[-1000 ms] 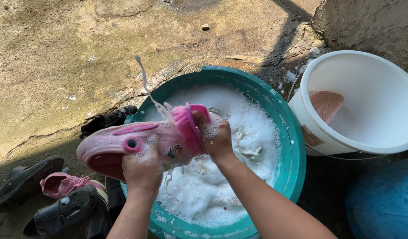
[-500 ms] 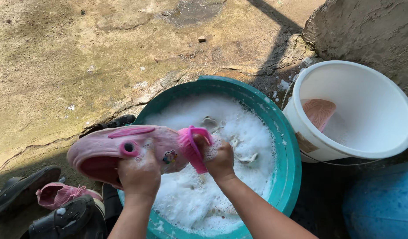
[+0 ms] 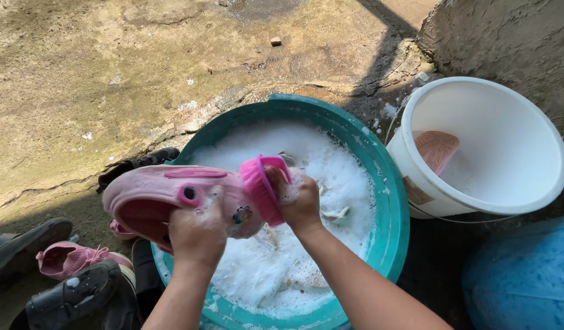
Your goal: The person washes pink and white footwear by hand in a soapy water basin using a small pink brush, then rinses them in a bucket of clean water.
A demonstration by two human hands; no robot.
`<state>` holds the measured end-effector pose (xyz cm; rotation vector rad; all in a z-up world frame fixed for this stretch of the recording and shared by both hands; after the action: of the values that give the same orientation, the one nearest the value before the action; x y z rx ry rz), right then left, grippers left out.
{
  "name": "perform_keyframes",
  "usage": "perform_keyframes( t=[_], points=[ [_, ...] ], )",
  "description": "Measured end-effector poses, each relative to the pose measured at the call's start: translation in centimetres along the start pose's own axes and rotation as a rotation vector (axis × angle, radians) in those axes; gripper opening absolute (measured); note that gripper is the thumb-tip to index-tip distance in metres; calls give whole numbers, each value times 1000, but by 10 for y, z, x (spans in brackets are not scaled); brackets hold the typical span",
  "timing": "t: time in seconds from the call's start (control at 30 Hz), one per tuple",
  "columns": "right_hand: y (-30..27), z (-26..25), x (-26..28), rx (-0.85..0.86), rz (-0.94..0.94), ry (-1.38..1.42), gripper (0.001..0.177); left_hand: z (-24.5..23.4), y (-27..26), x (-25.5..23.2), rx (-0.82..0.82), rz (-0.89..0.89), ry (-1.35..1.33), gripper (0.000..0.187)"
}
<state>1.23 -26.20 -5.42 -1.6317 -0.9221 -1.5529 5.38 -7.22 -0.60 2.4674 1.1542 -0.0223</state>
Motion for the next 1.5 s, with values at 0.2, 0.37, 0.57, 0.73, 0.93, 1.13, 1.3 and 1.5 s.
perform_keyframes(
  t=[0.2, 0.37, 0.57, 0.73, 0.93, 1.13, 1.3, 1.5],
  points=[
    [12, 4, 40, -95, -169, -312, 32, 10, -17, -17, -353, -109, -448, 20],
    [14, 0, -2, -38, 56, -343, 38, 5, -23, 41, -519, -786, -1198, 14],
    [-15, -85, -199, -27, 439, -1174, 48, -1, -38, 71, -611, -1004, -1399, 24],
    [-54, -122, -283, 45, 602, -1194, 32, 1, -34, 78, -627, -1089, -1476, 28],
    [-46, -18, -108, -84, 286, -148, 52, 24, -43, 88, -765, -1183, -1423, 29],
    [12, 17, 25, -65, 9, -178, 39, 29, -57, 54, -638, -1171, -1044, 31],
    [19, 6, 30, -171, -60, -147, 38, 30, -25, 55, -586, -1213, -1065, 29],
    [-23, 1, -6, -160, -17, -250, 39, 19, -23, 56, -663, -1236, -1500, 37]
  ],
)
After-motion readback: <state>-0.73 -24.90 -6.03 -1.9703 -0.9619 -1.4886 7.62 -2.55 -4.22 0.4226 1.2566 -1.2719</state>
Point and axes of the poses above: each hand's wrist, its own y-axis towards the middle knuckle, its own z-axis out of the palm, x = y × z, the point moved 7 cm from there along y, towards the middle knuckle, and after that the axes turned 14 degrees about z, right-handed, at the moved point
